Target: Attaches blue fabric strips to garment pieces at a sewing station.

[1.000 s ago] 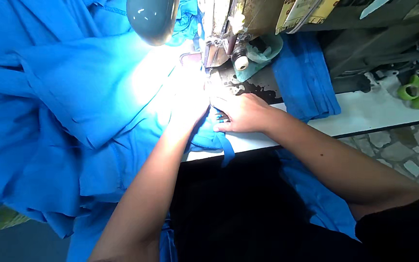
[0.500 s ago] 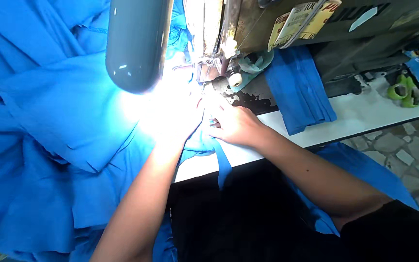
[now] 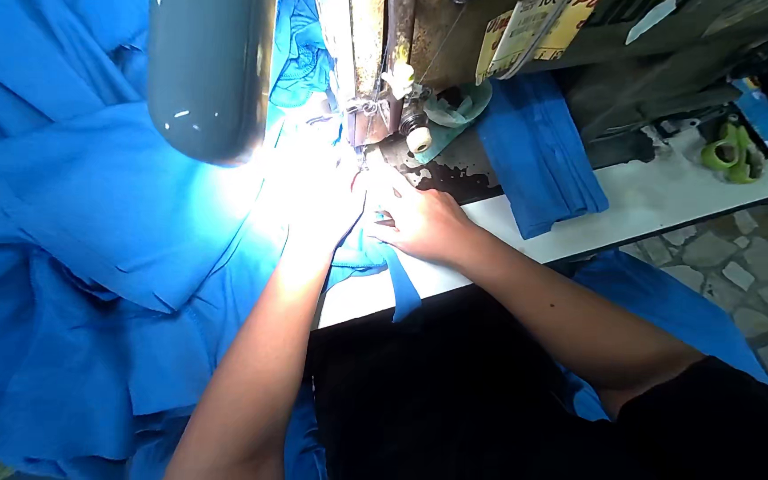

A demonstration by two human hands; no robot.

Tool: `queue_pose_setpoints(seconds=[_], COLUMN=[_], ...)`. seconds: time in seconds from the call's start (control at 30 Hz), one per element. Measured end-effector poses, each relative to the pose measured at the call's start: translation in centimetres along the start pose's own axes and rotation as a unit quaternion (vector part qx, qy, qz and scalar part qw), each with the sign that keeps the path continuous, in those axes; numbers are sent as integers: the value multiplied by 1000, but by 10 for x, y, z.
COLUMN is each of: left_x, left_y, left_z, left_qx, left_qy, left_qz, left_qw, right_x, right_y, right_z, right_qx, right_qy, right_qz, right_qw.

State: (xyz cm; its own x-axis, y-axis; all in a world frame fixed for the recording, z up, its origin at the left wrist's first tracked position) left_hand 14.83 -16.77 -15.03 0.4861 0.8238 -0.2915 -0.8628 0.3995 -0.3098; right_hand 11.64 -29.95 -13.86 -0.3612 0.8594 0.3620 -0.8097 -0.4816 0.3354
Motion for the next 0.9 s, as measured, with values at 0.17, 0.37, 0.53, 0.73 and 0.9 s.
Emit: queue_pose_setpoints(seconds=[0.17, 0.37, 0.53, 0.73, 0.9], left_x=[-6, -7, -5, -6, -7], left_y=[4, 13, 12, 13, 13], left_z=[0, -4, -6, -4, -2], left_qx=[1, 9, 13, 9, -5], left_qy=[-6, -57, -59, -46, -44], left_qz=[-14, 30, 24, 14, -8], left_qw=[1000, 998, 998, 999, 999], right_x=[-10, -131, -220, -236, -233], right_y=[26, 140, 155, 150, 147], right_z=[14, 69, 56, 29, 33], right_qx=[-96, -473, -463, -471, -481], right_qy=[-91, -54, -20, 30, 18], right_qz=[55, 55, -189, -176, -156], right_qw=[990, 878, 865, 864, 862])
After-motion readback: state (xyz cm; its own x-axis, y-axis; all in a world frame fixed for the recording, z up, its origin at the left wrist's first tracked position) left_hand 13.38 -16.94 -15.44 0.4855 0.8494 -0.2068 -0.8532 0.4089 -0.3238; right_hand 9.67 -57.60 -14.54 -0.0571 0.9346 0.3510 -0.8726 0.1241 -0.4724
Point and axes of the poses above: each hand's wrist, its own y-axis away from the middle knuckle, its own z-axis out of the back of the hand, x = y × z, the point moved 5 cm from there along -y, towards the middle knuckle, and after that the axes turned 8 degrees about x, right-handed, at the moved point
